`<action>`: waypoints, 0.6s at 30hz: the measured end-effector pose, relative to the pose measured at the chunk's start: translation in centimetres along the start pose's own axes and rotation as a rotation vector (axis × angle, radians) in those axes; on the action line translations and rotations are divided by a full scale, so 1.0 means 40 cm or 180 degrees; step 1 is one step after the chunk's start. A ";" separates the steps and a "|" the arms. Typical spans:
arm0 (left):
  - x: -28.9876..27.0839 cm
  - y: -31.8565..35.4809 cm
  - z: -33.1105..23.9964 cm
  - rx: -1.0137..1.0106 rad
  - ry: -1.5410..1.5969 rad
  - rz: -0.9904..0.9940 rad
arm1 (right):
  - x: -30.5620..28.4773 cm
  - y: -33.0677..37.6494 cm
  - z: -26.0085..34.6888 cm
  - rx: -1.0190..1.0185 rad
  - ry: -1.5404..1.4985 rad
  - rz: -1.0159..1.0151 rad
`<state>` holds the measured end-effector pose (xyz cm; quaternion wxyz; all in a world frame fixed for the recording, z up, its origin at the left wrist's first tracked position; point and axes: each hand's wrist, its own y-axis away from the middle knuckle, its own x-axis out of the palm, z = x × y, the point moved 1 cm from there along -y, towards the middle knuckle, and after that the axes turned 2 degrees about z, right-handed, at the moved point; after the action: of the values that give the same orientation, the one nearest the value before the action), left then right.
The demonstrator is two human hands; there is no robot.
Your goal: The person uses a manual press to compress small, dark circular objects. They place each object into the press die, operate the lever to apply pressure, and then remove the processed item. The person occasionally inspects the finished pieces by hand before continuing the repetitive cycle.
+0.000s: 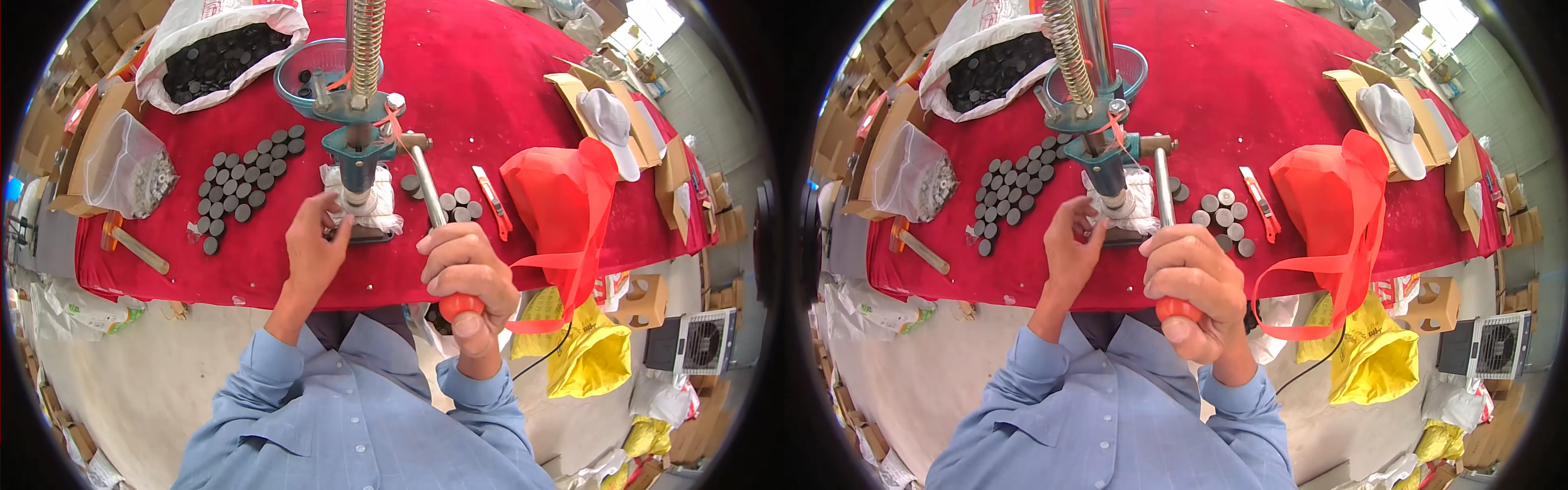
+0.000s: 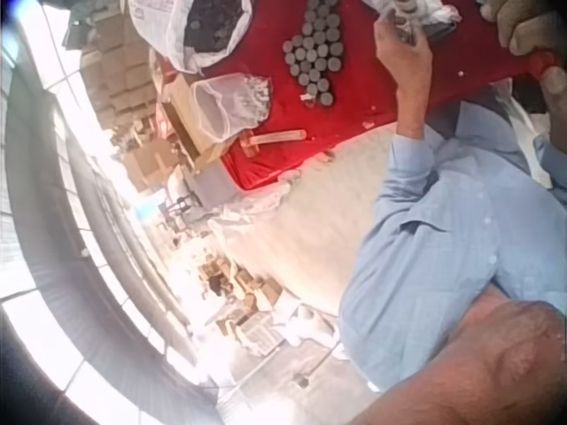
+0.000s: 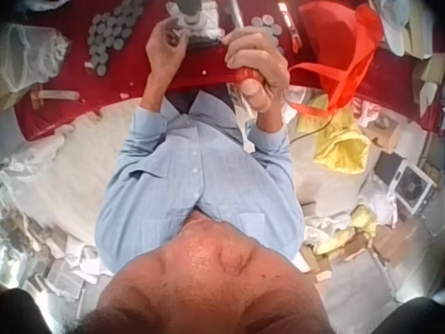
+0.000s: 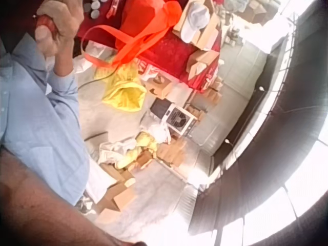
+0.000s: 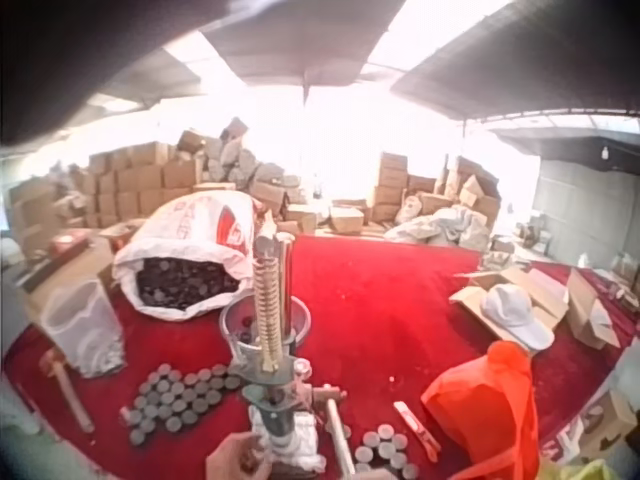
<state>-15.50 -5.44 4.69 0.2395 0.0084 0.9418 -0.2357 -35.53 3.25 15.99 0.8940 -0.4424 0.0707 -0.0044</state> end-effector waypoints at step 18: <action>0.281 -0.152 -0.036 0.1320 -0.1444 0.1052 | -0.039 -0.222 0.006 0.0583 -0.0218 0.0060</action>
<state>-26.86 -11.30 3.38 0.4708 0.1566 0.7826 -0.3759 -36.55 -1.86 23.35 0.9326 -0.3580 0.0436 0.0127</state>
